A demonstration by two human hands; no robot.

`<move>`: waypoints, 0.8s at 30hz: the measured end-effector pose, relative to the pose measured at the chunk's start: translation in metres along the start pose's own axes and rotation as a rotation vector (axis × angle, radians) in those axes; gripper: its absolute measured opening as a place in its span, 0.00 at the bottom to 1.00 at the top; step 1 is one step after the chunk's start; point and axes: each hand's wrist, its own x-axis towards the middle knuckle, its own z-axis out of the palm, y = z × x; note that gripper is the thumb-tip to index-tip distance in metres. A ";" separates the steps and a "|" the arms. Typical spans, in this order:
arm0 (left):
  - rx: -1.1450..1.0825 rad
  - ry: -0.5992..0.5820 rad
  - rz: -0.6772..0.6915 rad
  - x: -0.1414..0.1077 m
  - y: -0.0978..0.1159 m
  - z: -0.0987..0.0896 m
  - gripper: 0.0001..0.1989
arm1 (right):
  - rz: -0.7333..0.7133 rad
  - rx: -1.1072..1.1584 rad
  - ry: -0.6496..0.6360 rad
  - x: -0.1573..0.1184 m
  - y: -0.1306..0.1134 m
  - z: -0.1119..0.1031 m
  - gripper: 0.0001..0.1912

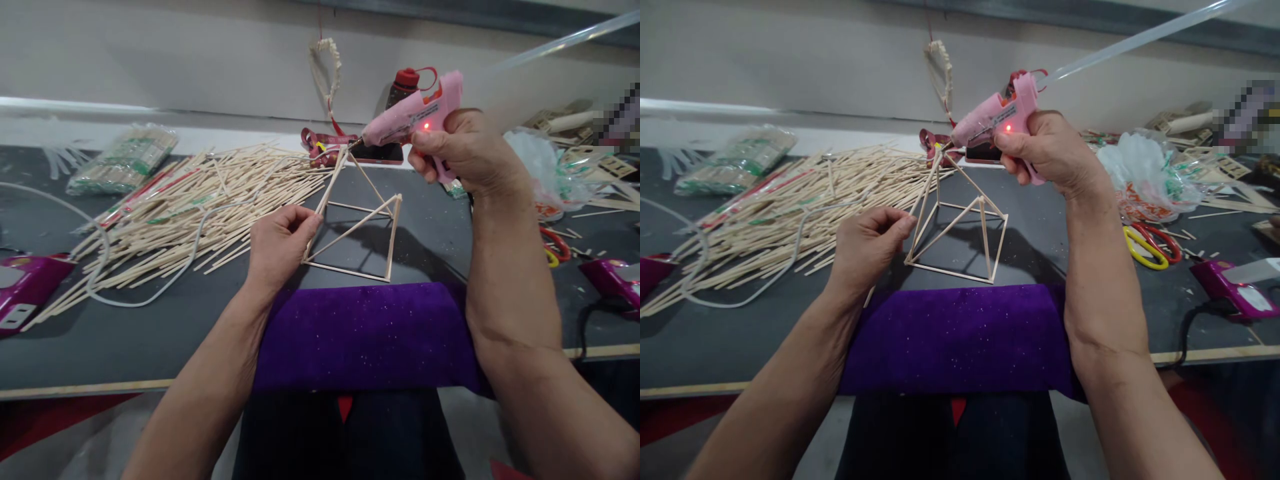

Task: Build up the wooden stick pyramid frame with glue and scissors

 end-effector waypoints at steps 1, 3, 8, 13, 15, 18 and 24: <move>-0.003 0.000 0.000 0.000 0.000 0.000 0.06 | -0.003 -0.010 -0.008 0.000 0.000 0.000 0.15; -0.006 0.005 0.001 0.000 0.001 0.000 0.06 | -0.007 -0.029 -0.023 0.000 -0.001 0.000 0.17; -0.004 0.012 0.009 0.000 0.001 0.000 0.05 | 0.000 -0.021 0.007 -0.001 -0.002 0.000 0.17; 0.009 0.017 0.014 0.000 0.000 0.000 0.06 | 0.007 0.004 0.034 -0.001 -0.001 0.000 0.13; 0.007 0.022 0.022 0.000 -0.001 0.000 0.06 | 0.010 0.013 0.045 -0.001 -0.001 0.000 0.12; 0.004 0.025 0.031 0.000 -0.003 0.000 0.06 | 0.011 0.013 0.030 0.000 0.001 -0.001 0.12; 0.020 0.024 0.024 0.001 -0.006 0.000 0.08 | -0.024 0.011 0.007 0.002 0.005 -0.002 0.14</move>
